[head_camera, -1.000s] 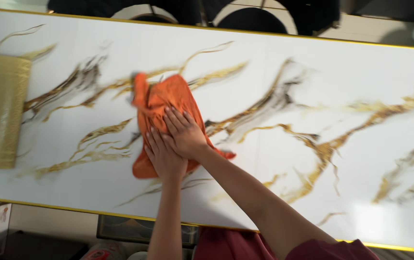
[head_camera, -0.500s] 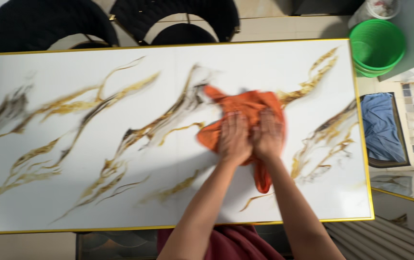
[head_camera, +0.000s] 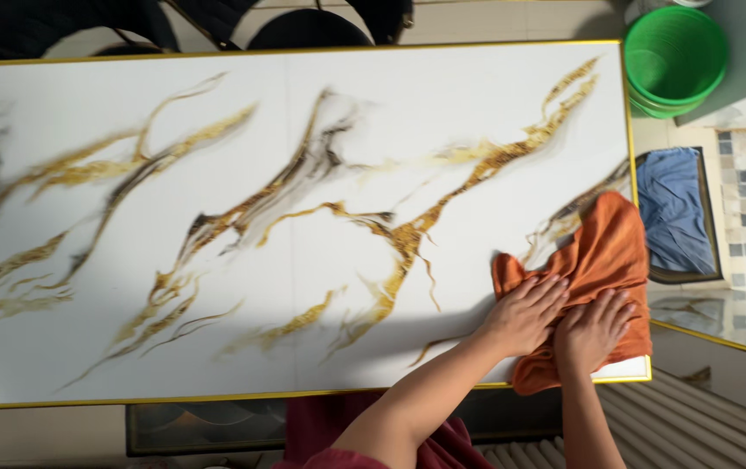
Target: The person folds a table runner by hand. They then wash a cloth in a sink and wipe the surface of a table with the cloth.
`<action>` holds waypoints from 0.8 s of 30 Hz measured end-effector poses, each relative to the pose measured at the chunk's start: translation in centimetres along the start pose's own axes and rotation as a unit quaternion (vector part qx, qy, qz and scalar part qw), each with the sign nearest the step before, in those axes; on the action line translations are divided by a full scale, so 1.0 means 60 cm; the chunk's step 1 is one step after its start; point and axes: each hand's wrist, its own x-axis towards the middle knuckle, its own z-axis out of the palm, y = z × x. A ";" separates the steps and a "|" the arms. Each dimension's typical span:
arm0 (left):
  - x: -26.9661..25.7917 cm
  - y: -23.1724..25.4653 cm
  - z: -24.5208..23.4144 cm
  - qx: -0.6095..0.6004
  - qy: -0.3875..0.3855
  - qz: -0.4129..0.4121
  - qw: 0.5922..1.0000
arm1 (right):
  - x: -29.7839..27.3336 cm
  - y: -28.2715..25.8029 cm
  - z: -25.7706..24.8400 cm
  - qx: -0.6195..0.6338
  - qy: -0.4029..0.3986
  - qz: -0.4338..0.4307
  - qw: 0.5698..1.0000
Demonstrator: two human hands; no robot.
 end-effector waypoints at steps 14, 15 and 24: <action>-0.284 -0.358 -0.077 -0.072 0.073 -0.236 0.966 | 0.024 -0.540 0.064 0.163 -0.094 -0.323 0.928; -0.267 -0.380 -0.075 -0.053 0.078 -0.237 0.967 | 0.046 -0.548 0.078 0.171 -0.091 -0.326 0.925; -0.205 -0.443 -0.041 -0.071 0.166 -0.275 0.944 | 0.128 -0.582 0.128 0.175 -0.086 -0.336 0.921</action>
